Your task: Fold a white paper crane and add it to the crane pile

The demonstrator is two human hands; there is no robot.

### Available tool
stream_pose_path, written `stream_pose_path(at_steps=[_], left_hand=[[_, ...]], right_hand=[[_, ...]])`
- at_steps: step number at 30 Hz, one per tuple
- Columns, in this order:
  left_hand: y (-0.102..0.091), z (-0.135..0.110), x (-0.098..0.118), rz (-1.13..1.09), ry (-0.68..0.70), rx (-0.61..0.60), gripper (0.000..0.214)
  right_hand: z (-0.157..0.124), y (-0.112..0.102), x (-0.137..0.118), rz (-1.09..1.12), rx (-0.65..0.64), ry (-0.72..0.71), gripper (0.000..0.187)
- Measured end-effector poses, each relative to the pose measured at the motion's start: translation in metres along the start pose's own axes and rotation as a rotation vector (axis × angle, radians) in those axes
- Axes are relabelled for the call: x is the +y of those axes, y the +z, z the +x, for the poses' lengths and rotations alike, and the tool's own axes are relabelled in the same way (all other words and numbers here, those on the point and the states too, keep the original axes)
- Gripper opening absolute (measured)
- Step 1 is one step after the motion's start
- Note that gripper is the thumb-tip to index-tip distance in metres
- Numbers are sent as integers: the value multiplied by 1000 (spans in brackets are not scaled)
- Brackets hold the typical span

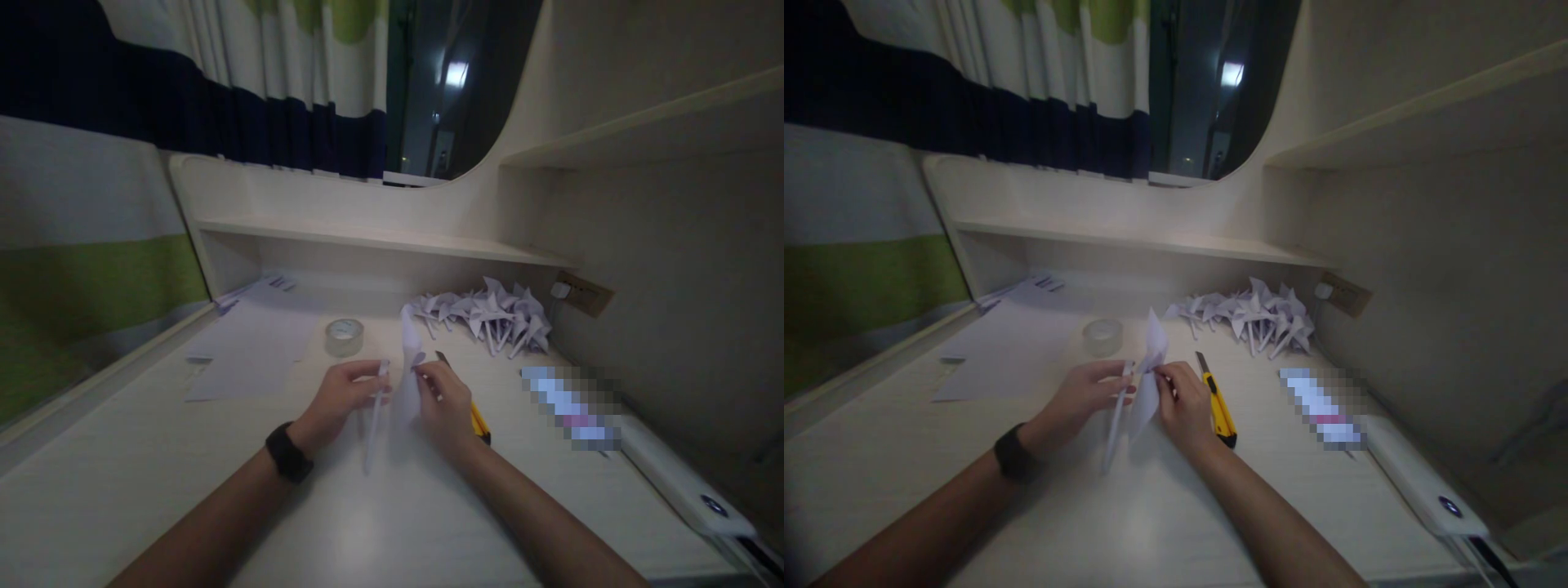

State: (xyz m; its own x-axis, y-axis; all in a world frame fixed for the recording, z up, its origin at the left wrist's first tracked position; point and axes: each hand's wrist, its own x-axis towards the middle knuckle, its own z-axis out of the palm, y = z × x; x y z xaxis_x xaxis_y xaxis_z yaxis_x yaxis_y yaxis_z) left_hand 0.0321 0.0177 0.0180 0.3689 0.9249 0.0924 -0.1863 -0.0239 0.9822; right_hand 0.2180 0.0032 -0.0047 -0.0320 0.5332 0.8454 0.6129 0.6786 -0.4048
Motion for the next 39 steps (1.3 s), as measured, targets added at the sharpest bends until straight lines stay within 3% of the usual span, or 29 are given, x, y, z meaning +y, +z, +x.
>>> stream_pose_path(at_steps=[5, 21, 31, 35, 39], left_hand=[[5, -3, 0, 35, 30, -48, 37], [8, -1, -3, 44, 26, 17, 37], [6, 0, -7, 250, 203, 34, 25], [6, -1, -4, 348, 221, 72, 21], [6, -1, -7, 276, 199, 73, 21]], right_hand=[[0, 0, 2, -8, -8, 2, 12], [-1, -1, 4, -67, -48, -32, 13], [2, -5, 5, -179, -64, -183, 16], [1, -5, 3, -176, -61, -164, 15], [-1, -1, -1, -105, -36, -58, 13]])
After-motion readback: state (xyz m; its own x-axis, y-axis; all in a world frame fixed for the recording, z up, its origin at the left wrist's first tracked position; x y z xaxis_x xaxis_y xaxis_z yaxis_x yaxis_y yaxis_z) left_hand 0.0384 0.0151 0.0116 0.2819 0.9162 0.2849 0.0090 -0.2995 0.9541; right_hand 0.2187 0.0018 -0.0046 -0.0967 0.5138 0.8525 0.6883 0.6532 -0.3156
